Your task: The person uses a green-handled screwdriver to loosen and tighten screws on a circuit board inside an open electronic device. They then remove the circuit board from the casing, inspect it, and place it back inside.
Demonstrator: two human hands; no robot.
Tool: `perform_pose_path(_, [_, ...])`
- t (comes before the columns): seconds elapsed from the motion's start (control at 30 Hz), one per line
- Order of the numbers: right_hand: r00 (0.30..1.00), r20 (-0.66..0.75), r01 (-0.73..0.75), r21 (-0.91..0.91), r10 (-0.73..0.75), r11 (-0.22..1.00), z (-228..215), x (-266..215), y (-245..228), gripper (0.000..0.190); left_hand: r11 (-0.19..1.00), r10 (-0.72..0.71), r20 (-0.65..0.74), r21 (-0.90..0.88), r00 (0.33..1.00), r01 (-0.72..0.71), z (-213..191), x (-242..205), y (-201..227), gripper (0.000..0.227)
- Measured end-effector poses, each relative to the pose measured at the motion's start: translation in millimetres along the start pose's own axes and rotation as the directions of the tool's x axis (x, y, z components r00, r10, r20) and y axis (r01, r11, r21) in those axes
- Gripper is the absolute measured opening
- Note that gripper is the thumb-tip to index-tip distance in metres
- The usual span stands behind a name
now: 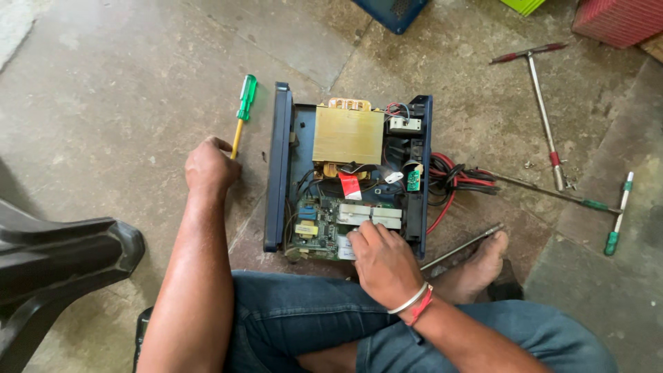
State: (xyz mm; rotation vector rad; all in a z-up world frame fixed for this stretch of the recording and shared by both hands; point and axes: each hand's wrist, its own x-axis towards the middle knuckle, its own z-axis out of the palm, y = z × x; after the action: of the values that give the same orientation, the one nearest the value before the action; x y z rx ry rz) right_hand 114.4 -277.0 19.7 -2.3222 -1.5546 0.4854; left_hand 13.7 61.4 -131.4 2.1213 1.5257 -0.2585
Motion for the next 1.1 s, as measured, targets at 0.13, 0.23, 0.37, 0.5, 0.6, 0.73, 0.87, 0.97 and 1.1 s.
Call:
perform_pose_path(0.13, [0.997,0.067,-0.024,-0.008,0.025,1.000,-0.6,3.3,2.8,0.029,0.991,0.132,-0.061,-0.019,0.989,-0.133,-19.4,-19.6,7.7,0.051])
perform_pose_path(0.23, [1.000,0.008,-0.007,0.052,0.007,0.999,-0.2,3.0,3.8,0.036,0.965,0.194,-0.063,-0.166,0.979,-0.202,-46.1,-65.9,19.6,0.053])
perform_pose_path(0.37, [0.999,-0.001,0.037,0.068,-0.037,0.997,3.3,0.9,10.7,0.038,0.817,0.306,0.022,-0.519,0.952,-0.251,-60.7,-149.6,26.5,0.061])
perform_pose_path(0.5, [0.997,0.065,0.039,0.009,-0.039,0.999,6.1,-2.8,18.6,0.035,0.887,0.339,0.070,-0.356,0.938,-0.293,-41.3,-207.2,20.5,0.068])
perform_pose_path(0.6, [0.996,0.070,0.062,-0.041,-0.059,0.997,9.7,-7.0,20.8,0.034,0.902,0.354,0.005,-0.269,0.935,-0.339,-19.8,-212.3,11.5,0.063])
perform_pose_path(0.73, [0.997,0.061,0.053,-0.083,-0.048,0.995,17.9,-10.9,19.3,0.040,0.907,0.334,-0.086,-0.241,0.939,-0.345,-15.8,-216.1,7.2,0.058])
perform_pose_path(0.87, [0.988,-0.122,0.084,-0.076,-0.093,0.994,28.7,-20.6,20.8,0.040,0.951,0.218,-0.002,-0.224,0.976,-0.213,-32.9,-243.9,14.5,0.096])
perform_pose_path(0.97, [0.976,-0.196,0.091,-0.041,-0.097,0.995,35.3,-27.5,22.8,0.039,0.986,0.165,0.051,-0.045,0.985,-0.163,-33.0,-258.7,24.6,0.085])
perform_pose_path(1.1, [0.971,-0.214,0.104,-0.014,-0.105,0.994,39.7,-29.0,21.9,0.037,0.985,0.171,-0.065,-0.008,0.983,-0.172,-17.4,-262.9,20.1,0.052])
